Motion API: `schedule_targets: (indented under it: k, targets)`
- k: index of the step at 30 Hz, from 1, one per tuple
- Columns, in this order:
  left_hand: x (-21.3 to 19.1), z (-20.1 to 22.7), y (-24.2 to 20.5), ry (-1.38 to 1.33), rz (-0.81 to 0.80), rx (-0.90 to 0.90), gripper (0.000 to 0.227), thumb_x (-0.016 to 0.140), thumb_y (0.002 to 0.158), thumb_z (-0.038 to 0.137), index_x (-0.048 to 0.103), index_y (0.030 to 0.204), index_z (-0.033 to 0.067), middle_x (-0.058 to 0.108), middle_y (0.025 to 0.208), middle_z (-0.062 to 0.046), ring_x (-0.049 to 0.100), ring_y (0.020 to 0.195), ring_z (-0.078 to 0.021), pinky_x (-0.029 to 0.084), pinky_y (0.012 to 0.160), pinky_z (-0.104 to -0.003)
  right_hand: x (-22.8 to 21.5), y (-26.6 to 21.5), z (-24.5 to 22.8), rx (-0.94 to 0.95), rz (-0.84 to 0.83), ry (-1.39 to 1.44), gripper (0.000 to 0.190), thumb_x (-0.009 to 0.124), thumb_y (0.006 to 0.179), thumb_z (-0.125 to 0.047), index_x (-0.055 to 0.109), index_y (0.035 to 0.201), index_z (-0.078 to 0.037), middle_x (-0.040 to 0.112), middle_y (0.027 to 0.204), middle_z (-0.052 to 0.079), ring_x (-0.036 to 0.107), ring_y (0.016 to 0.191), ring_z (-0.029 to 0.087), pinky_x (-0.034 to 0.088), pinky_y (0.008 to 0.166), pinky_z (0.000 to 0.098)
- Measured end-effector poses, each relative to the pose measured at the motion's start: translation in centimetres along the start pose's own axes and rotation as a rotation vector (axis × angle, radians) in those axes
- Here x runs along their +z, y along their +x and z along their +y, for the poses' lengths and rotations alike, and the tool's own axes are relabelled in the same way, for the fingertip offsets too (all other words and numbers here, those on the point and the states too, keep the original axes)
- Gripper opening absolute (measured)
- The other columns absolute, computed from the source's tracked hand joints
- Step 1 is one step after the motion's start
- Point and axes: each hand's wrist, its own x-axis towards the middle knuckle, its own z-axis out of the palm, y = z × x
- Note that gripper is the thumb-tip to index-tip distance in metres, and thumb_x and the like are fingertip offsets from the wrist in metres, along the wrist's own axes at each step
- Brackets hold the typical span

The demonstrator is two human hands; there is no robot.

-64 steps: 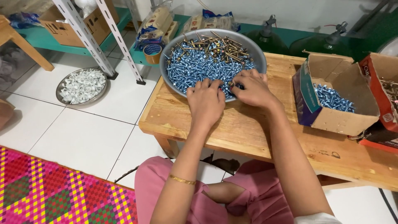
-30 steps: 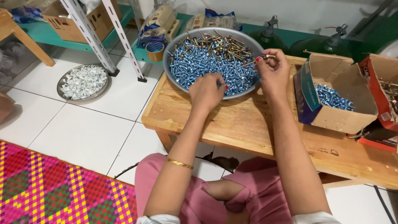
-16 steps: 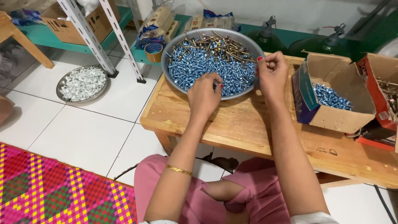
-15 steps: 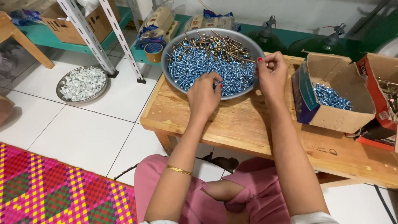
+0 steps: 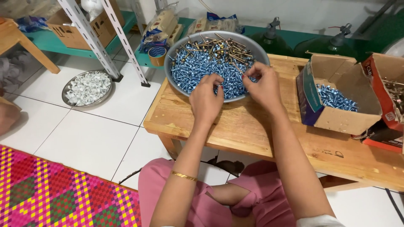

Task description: The person sits on a mat and sorts small blue and gold firework components from a metal bowl into two separate cardboard boxes. They pick up the items by hand and place them into the boxes.

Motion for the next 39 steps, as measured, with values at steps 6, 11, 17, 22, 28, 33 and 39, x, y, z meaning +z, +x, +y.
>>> schedule_targets:
  k: [6,11,17,22,28,33,39]
  targets:
    - [0.0,0.6,-0.5,-0.009,0.090,0.041,0.016,0.068,0.090,0.013,0.070,0.102,0.0225,0.072,0.097,0.002,0.069,0.104,-0.0239,0.052,0.094,-0.045,0.2,-0.6,-0.4,-0.003,-0.050,-0.251,0.010,0.083,0.080,-0.021,0.074,0.084,-0.018,0.068,0.074,0.003,0.071,0.081,0.026,0.056,0.079,0.0398]
    - [1.8,-0.7,-0.3,0.012,0.189,0.100,0.014,0.073,0.088,0.015,0.072,0.095,0.0260,0.071,0.090,0.007,0.069,0.098,-0.0190,0.050,0.092,-0.038,-2.5,-2.0,-2.0,0.042,-0.015,-0.255,0.008,0.079,0.080,-0.020,0.073,0.085,-0.016,0.070,0.073,0.008,0.071,0.079,0.034,0.056,0.075,0.0462]
    - [2.2,2.1,-1.4,-0.147,0.226,0.115,0.011,0.075,0.089,0.014,0.074,0.095,0.0232,0.074,0.089,0.003,0.071,0.093,-0.0215,0.054,0.088,-0.039,-6.9,-3.1,-2.7,0.055,0.025,-0.338,0.009,0.079,0.081,-0.022,0.073,0.085,-0.017,0.072,0.072,0.005,0.071,0.078,0.031,0.056,0.074,0.0442]
    - [2.9,7.0,-2.5,-0.303,0.200,0.155,0.005,0.076,0.090,0.018,0.074,0.094,0.0211,0.074,0.084,0.000,0.074,0.084,-0.0231,0.057,0.079,-0.039,-10.9,-4.1,-3.1,0.054,0.059,-0.380,0.008,0.079,0.080,-0.019,0.072,0.085,-0.016,0.071,0.071,0.006,0.070,0.076,0.031,0.055,0.074,0.0435]
    - [6.5,12.4,-3.7,-0.388,0.110,0.242,0.007,0.077,0.091,0.029,0.074,0.092,0.0227,0.072,0.079,-0.001,0.074,0.083,-0.0270,0.060,0.072,-0.036,-16.4,-6.6,-2.7,0.129,0.109,-0.444,0.010,0.078,0.083,-0.022,0.071,0.087,-0.017,0.071,0.072,0.006,0.072,0.079,0.031,0.055,0.076,0.0438]
    - [10.1,16.6,-4.4,-0.397,0.012,0.287,0.008,0.074,0.090,0.032,0.072,0.094,0.0252,0.072,0.082,0.002,0.074,0.087,-0.0231,0.060,0.078,-0.038,-21.1,-8.4,-1.2,0.145,0.160,-0.539,0.008,0.078,0.085,-0.019,0.071,0.088,-0.017,0.070,0.073,0.004,0.072,0.077,0.028,0.054,0.078,0.0389]
    - [12.0,20.5,-4.5,-0.386,-0.104,0.329,0.007,0.072,0.091,0.029,0.070,0.094,0.0239,0.072,0.084,0.002,0.073,0.088,-0.0214,0.060,0.080,-0.040,-25.8,-9.8,0.0,0.213,0.265,-0.537,0.007,0.078,0.086,-0.018,0.073,0.091,-0.017,0.072,0.076,0.005,0.072,0.077,0.025,0.056,0.077,0.0365]
